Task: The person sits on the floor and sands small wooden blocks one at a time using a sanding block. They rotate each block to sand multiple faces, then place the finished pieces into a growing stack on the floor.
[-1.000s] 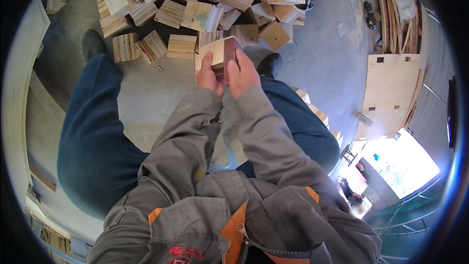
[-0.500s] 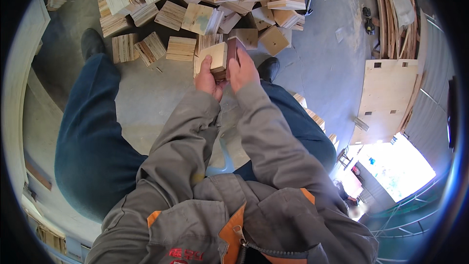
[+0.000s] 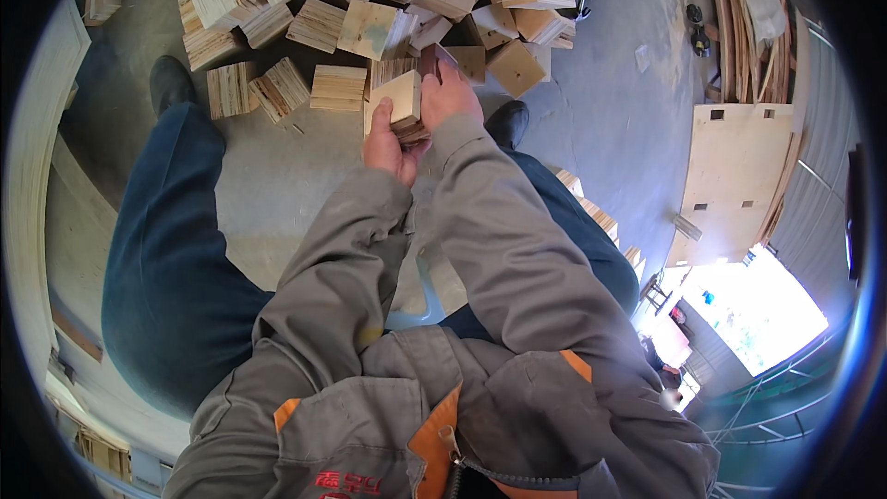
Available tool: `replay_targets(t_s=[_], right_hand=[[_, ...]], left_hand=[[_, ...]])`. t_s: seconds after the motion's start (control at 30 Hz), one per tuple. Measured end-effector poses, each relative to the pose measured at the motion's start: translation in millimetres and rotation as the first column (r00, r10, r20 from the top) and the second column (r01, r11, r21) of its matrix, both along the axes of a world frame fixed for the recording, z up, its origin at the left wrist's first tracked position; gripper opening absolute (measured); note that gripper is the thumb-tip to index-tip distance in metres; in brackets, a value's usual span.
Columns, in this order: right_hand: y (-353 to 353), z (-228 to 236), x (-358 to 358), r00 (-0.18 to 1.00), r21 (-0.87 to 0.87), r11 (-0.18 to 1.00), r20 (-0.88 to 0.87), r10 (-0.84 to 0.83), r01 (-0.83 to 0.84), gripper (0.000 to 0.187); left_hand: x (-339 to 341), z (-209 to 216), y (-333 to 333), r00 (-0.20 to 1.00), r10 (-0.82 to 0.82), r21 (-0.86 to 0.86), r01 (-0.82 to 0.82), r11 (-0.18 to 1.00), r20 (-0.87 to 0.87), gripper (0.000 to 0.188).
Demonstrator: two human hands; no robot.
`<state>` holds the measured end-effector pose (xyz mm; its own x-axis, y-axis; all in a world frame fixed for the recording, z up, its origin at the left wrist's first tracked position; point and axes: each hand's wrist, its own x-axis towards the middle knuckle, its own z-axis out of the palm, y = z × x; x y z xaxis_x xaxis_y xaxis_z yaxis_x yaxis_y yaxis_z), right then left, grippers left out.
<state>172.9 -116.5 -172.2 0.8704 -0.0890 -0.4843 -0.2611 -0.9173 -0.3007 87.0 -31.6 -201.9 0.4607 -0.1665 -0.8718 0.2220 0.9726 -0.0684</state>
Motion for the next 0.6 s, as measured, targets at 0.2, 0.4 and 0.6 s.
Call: replay_targets(t_s=[0.2, 0.4, 0.6], right_hand=[[-9.6, 23.9, -78.8, 0.99, 0.021, 0.997, 0.12, 0.071, -0.074, 0.056], [4.3, 61.3, -99.6, 0.992, 0.055, 0.998, 0.124, -0.019, 0.012, 0.058], [5.9, 36.0, -25.2, 0.993, -0.148, 0.983, 0.029, 0.11, -0.105, 0.048]], left_hand=[[-8.3, -10.7, -5.4, 1.0, 0.017, 0.133, -0.018, 0.991, 0.01, 0.052], [-1.7, -5.1, -3.4, 1.0, 0.026, 0.126, -0.026, 0.992, -0.001, 0.048], [2.3, 7.2, -1.1, 0.997, -0.076, 0.169, 0.081, 0.982, -0.032, 0.049]])
